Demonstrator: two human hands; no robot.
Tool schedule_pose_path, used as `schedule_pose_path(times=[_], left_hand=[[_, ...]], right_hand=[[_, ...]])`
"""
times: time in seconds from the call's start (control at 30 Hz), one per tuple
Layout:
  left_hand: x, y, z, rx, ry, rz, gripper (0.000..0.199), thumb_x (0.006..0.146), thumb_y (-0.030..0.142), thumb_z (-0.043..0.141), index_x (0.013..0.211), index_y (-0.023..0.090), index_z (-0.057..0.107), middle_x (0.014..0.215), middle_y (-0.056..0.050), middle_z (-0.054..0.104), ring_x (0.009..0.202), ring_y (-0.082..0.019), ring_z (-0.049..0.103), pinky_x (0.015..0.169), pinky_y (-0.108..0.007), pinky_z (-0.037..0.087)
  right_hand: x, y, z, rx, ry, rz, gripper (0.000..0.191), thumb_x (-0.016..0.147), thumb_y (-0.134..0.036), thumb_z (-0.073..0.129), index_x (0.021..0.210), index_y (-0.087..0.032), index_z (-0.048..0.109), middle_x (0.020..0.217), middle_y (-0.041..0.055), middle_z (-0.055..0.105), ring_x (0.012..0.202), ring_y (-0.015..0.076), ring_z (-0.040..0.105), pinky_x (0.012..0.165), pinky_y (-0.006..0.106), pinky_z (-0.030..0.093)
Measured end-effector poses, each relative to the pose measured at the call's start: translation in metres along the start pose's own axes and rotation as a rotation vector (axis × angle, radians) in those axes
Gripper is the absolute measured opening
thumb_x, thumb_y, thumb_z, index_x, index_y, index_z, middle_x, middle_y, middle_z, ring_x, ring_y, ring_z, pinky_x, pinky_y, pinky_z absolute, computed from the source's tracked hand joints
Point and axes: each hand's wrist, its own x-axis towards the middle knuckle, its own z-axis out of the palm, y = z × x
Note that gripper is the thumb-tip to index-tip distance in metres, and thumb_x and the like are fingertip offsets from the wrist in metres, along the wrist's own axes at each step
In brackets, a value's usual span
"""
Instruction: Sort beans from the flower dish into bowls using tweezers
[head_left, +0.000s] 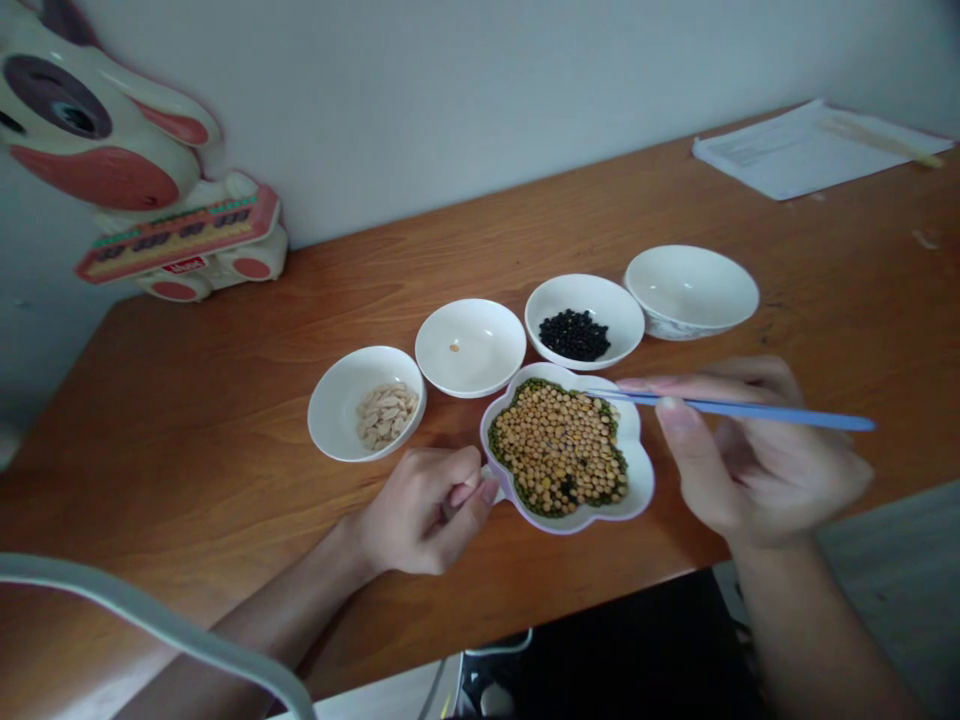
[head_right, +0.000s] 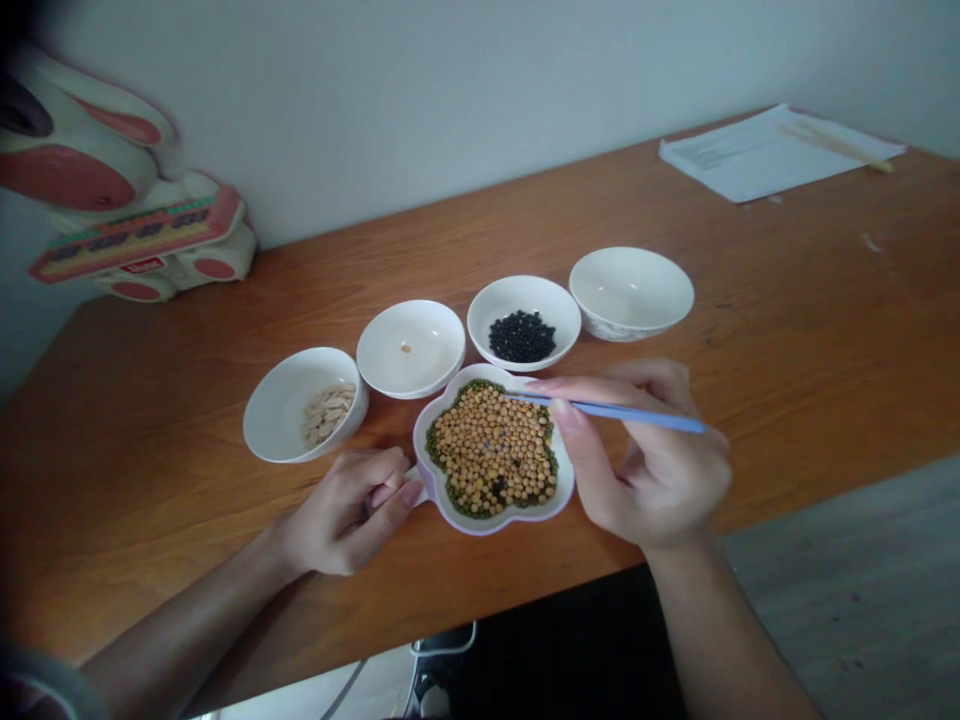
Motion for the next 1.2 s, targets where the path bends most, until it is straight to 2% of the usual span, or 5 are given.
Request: schedule_pose_path(times=[0.13,0.27,0.4,0.63,1.2], left_hand=[[0.0,0.002,-0.001,-0.005,0.004,0.013,0.033,0.094,0.008,0.056,0.077,0.022,0.031,0.064,0.008,0.034,0.052,-0.006,0.03,0.052,-0.024,0.024],[-0.001,0.001,-0.001,-0.012,-0.006,0.0,0.034,0.094,0.009,0.056,0.077,0.022,0.031,0.064,0.008,0.035,0.051,-0.006,0.03,0.051,-0.023,0.024],[-0.002,0.0,-0.001,-0.002,-0.004,-0.01,0.034,0.094,0.009,0.056,0.077,0.022,0.03,0.064,0.008,0.036,0.051,-0.006,0.03,0.051,-0.024,0.023],[0.002,0.004,0.0,-0.025,0.009,-0.005,0.034,0.095,0.009,0.055,0.075,0.022,0.031,0.062,0.008,0.033,0.05,-0.006,0.03,0.05,-0.022,0.024],[0.002,0.004,-0.001,-0.034,0.012,-0.01,0.035,0.095,0.01,0.055,0.074,0.022,0.03,0.061,0.009,0.031,0.05,-0.006,0.028,0.049,-0.023,0.023]], right_hand=[[0.005,0.001,-0.005,0.011,-0.044,-0.009,0.051,0.086,-0.006,0.072,0.128,-0.035,0.073,0.1,0.0005,0.08,0.082,0.0244,0.065,0.076,0.045,0.052],[-0.016,0.003,-0.016,0.032,-0.154,0.044,0.042,0.087,-0.008,0.072,0.121,-0.032,0.076,0.093,0.0009,0.078,0.079,0.0228,0.063,0.071,0.042,0.05],[-0.035,0.003,-0.022,0.058,-0.196,0.072,0.036,0.087,-0.009,0.071,0.117,-0.029,0.076,0.093,0.0004,0.078,0.079,0.0216,0.063,0.068,0.039,0.05],[-0.032,0.001,-0.019,0.023,-0.289,0.014,0.033,0.087,-0.01,0.072,0.115,-0.026,0.074,0.092,0.0007,0.077,0.085,0.0197,0.063,0.076,0.038,0.049],[-0.03,0.0,-0.017,0.019,-0.316,0.022,0.033,0.087,-0.009,0.072,0.113,-0.028,0.075,0.092,0.0001,0.076,0.086,0.0188,0.064,0.079,0.036,0.049]])
